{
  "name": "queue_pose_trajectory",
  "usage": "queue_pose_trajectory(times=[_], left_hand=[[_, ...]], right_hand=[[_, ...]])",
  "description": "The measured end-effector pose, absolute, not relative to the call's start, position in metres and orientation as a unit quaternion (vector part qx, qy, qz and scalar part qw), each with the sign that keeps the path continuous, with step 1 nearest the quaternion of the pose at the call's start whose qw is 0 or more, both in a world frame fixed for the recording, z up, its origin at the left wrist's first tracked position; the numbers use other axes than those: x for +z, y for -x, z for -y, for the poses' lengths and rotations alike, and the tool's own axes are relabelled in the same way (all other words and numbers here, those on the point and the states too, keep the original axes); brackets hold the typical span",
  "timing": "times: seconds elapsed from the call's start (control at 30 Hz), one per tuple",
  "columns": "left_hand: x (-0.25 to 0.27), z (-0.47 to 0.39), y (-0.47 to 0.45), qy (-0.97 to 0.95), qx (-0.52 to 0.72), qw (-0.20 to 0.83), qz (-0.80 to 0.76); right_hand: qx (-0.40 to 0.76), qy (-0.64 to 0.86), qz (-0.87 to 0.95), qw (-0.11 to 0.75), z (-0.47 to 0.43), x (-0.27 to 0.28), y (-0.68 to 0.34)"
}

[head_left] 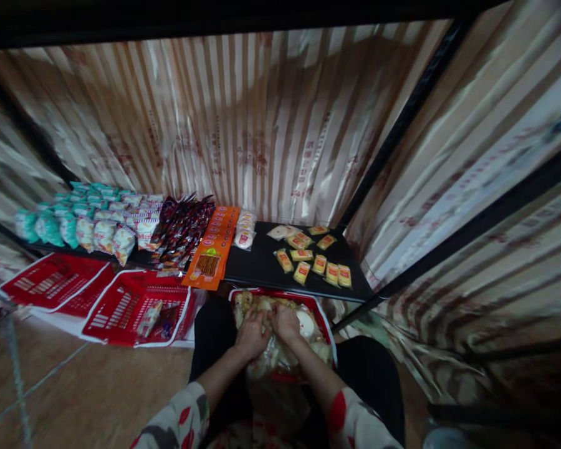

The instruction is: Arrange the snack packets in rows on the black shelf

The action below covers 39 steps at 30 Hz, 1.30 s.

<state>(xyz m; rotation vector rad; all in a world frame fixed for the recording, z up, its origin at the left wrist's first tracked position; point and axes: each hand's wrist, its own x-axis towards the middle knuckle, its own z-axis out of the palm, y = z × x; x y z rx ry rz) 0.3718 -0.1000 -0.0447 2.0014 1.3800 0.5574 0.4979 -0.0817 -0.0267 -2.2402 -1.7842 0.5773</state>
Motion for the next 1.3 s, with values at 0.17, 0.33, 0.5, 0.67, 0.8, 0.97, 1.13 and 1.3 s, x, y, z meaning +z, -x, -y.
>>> queue_pose_trajectory(times=[0.17,0.33,0.5,0.67,0.8,0.97,1.13,1.3], left_hand=[[-0.040,0.091,-0.375,-0.724,0.251,0.320,-0.557],[-0.027,0.084,-0.380,-0.665,0.271,0.362,-0.595],[-0.013,0.083,-0.387,-0.638,0.320,0.393,-0.580],[-0.001,0.087,-0.387,-0.643,0.365,0.361,-0.569],[0.002,0.090,-0.384,-0.676,0.344,0.364,-0.540],[-0.003,0.090,-0.384,-0.685,0.312,0.381,-0.537],[0.002,0.089,-0.382,-0.646,0.352,0.392,-0.553],[0.012,0.081,-0.372,-0.508,0.444,0.549,-0.493]], right_hand=[[0.169,0.765,0.588,0.202,0.091,-0.017,-0.509],[0.217,0.727,0.548,0.352,0.099,-0.003,-0.525],[0.308,0.682,0.457,0.480,0.098,0.002,-0.531],[0.366,0.659,0.412,0.512,0.093,0.001,-0.526],[0.397,0.626,0.390,0.546,0.091,0.001,-0.517],[0.402,0.605,0.414,0.549,0.091,0.006,-0.506],[0.406,0.583,0.455,0.536,0.089,0.014,-0.495],[0.416,0.579,0.462,0.527,0.080,0.008,-0.487]])
